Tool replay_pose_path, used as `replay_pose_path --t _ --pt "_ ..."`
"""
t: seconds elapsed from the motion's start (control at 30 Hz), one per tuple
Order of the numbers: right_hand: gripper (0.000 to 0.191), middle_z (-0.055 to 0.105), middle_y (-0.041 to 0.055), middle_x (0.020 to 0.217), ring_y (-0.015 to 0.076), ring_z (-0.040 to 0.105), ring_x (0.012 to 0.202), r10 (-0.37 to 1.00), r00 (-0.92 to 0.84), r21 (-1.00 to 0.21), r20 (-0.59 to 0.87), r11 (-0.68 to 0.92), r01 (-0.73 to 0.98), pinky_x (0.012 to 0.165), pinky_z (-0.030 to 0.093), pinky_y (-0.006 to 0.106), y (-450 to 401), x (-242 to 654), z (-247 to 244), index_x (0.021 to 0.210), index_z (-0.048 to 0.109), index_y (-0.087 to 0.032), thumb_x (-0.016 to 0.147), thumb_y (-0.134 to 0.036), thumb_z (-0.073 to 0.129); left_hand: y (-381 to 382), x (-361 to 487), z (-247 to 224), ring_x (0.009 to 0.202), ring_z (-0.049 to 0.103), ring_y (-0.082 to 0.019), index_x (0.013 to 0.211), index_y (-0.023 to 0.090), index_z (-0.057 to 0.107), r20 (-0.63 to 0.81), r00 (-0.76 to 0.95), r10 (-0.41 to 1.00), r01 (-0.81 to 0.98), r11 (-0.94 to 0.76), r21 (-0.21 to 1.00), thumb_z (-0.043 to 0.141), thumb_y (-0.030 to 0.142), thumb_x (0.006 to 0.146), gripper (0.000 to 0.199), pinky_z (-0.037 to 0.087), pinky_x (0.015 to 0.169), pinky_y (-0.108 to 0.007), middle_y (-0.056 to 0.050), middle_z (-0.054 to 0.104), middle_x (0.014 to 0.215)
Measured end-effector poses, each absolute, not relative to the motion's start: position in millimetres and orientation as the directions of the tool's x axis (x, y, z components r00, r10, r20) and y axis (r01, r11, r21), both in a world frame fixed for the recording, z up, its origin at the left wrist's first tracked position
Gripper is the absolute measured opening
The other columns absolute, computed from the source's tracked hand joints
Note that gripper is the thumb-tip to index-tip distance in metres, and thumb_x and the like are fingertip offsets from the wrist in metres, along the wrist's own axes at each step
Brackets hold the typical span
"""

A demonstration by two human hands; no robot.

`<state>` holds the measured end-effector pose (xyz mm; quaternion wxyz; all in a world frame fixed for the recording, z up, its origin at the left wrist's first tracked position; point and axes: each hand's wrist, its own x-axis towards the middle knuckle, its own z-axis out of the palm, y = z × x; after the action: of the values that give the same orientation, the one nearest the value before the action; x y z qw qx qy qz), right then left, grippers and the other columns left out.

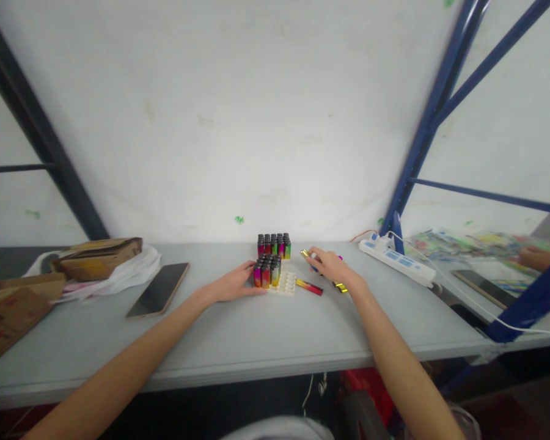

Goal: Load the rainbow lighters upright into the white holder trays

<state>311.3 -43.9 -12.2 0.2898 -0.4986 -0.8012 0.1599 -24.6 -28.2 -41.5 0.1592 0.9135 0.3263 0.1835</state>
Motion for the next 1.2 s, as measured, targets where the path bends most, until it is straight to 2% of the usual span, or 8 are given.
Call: replay_pose_path --t 0.17,0.3,0.43,0.57,0.67,0.8,0.93,1.2 --pt "0.043 0.07 0.003 0.073 0.0192 0.058 0.064 0.852 -0.259 -0.55 0.455 0.498 0.671 0.068 0.043 0.031 -43.4 293.9 -12.9 0.107 0.075 -0.021 0.094 -0.055 0.053 -29.6 -23.9 -40.0 0.123 0.055 -0.032 0.12 0.019 0.067 0.228 0.72 0.655 0.545 -0.738 0.398 0.065 0.065 0.088 0.056 0.043 0.113 -0.041 -0.012 0.062 0.127" --pt "0.045 0.053 -0.0029 0.055 0.0146 0.043 0.051 0.905 -0.126 -0.731 0.407 0.405 0.55 0.054 0.035 0.028 -37.6 282.1 -22.7 0.084 0.072 -0.018 0.08 -0.063 0.069 -29.0 -23.5 -40.2 0.124 0.054 -0.033 0.123 0.017 0.066 0.216 0.722 0.657 0.551 -0.735 0.395 0.065 0.063 0.089 0.057 0.043 0.113 -0.042 -0.014 0.061 0.129" --pt "0.056 0.049 -0.0029 0.057 0.0137 0.045 0.056 0.928 -0.141 -0.877 0.346 0.373 0.302 0.056 0.039 0.027 -34.4 267.8 -33.8 0.067 0.059 -0.019 0.083 -0.073 0.061 -28.5 -23.8 -41.1 0.122 0.056 -0.034 0.12 0.018 0.067 0.227 0.719 0.657 0.543 -0.735 0.406 0.065 0.064 0.089 0.057 0.044 0.112 -0.043 -0.013 0.061 0.128" --pt "0.054 0.057 -0.001 0.07 0.0147 0.054 0.065 0.936 -0.234 -0.962 0.264 0.272 0.002 0.06 0.049 0.027 -39.9 253.1 -36.9 0.081 0.061 -0.021 0.086 -0.074 0.059 -28.5 -24.2 -41.6 0.122 0.056 -0.033 0.118 0.017 0.068 0.242 0.716 0.655 0.533 -0.737 0.415 0.066 0.065 0.087 0.057 0.044 0.111 -0.042 -0.012 0.062 0.128" --pt "0.047 0.048 -0.0067 0.065 0.0088 0.038 0.048 0.94 -0.31 -0.983 0.145 0.101 -0.156 0.044 0.035 0.02 -46.7 246.5 -35.1 0.097 0.059 -0.024 0.084 -0.069 0.065 -28.6 -24.2 -41.4 0.122 0.055 -0.033 0.117 0.017 0.068 0.244 0.721 0.649 0.524 -0.741 0.421 0.066 0.064 0.088 0.055 0.044 0.111 -0.043 -0.013 0.063 0.128" --pt "0.053 0.028 -0.01 0.058 0.0049 0.014 0.043 0.944 -0.331 -0.984 0.009 -0.051 -0.172 0.039 0.009 0.018 -50.0 242.5 -33.8 0.081 0.052 -0.022 0.083 -0.074 0.063 -28.8 -24.3 -40.8 0.124 0.055 -0.033 0.12 0.018 0.067 0.237 0.72 0.652 0.523 -0.735 0.431 0.066 0.064 0.088 0.056 0.043 0.113 -0.043 -0.013 0.061 0.13" --pt "0.063 0.02 -0.0095 0.054 0.0052 0.01 0.044 0.958 -0.286 -0.986 -0.017 -0.063 -0.153 0.04 0.005 0.02 -49.1 238.1 -36.1 0.062 0.038 -0.021 0.085 -0.078 0.053 -29.4 -24.6 -40.4 0.123 0.055 -0.033 0.12 0.018 0.067 0.225 0.713 0.664 0.536 -0.724 0.434 0.066 0.065 0.088 0.057 0.043 0.113 -0.043 -0.013 0.061 0.13" --pt "0.044 0.02 -0.0085 0.048 0.0069 0.01 0.04 0.983 -0.18 -0.992 -0.027 -0.049 -0.115 0.037 0.008 0.023 -55.4 227.2 -36.1 0.056 0.031 -0.024 0.092 -0.048 0.04 -29.8 -24.4 -40.0 0.124 0.055 -0.033 0.121 0.017 0.066 0.19 0.706 0.682 0.563 -0.704 0.433 0.065 0.063 0.088 0.056 0.043 0.114 -0.043 -0.014 0.058 0.131"
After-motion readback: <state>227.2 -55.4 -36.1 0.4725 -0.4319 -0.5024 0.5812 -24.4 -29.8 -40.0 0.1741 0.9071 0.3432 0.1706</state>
